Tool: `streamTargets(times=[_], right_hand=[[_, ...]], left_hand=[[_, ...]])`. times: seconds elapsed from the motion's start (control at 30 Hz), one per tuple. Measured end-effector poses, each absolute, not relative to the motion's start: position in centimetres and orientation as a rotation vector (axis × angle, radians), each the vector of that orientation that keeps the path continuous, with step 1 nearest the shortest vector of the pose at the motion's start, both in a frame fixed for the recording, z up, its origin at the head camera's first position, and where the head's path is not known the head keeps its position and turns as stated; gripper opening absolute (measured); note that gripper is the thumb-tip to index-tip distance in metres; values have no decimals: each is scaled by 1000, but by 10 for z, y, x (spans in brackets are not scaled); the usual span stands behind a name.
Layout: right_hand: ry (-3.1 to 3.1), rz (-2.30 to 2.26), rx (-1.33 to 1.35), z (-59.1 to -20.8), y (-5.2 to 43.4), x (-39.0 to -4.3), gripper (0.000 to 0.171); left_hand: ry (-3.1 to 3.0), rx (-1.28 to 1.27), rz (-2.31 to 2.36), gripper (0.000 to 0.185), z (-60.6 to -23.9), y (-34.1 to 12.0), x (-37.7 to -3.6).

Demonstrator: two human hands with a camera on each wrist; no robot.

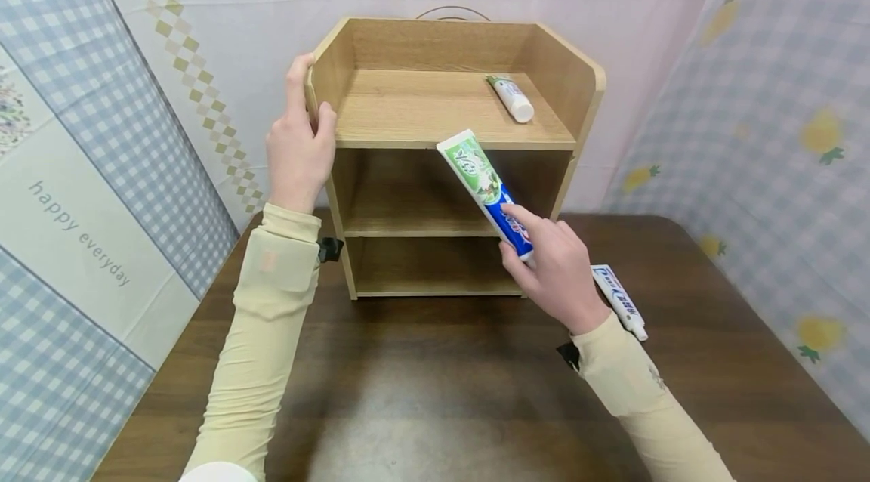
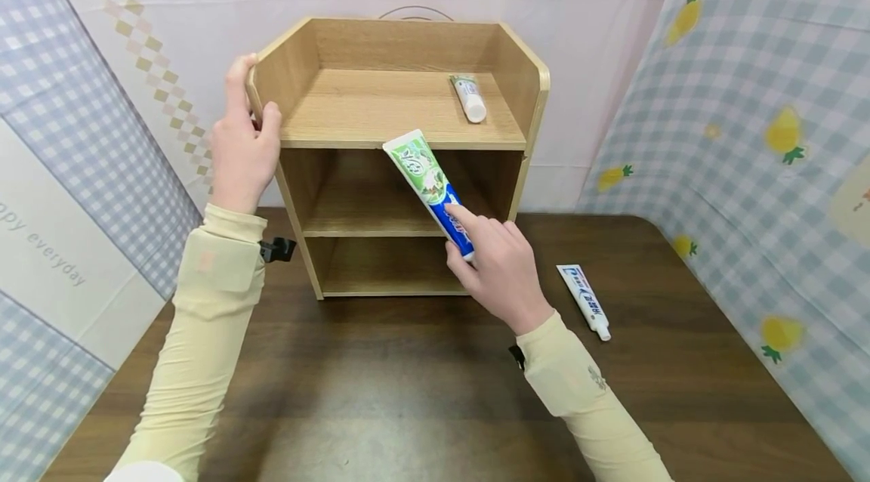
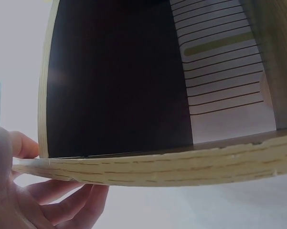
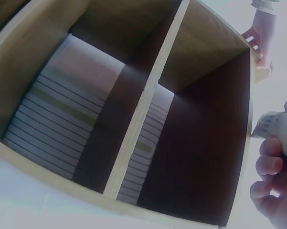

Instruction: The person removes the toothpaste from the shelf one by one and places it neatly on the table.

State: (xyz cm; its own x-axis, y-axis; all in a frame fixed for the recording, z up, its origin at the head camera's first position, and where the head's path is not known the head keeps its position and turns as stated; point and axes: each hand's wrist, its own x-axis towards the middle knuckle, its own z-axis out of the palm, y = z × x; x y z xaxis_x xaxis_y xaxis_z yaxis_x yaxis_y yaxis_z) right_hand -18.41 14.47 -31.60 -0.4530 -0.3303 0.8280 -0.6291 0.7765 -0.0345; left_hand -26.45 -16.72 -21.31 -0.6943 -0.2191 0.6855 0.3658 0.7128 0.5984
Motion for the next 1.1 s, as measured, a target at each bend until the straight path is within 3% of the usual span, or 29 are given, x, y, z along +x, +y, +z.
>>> streamTargets(times=[1.1], right_hand=[[-2270, 350, 591, -348, 201, -137, 39]], left_hand=[[-2128, -121, -978, 52, -215, -167, -267]])
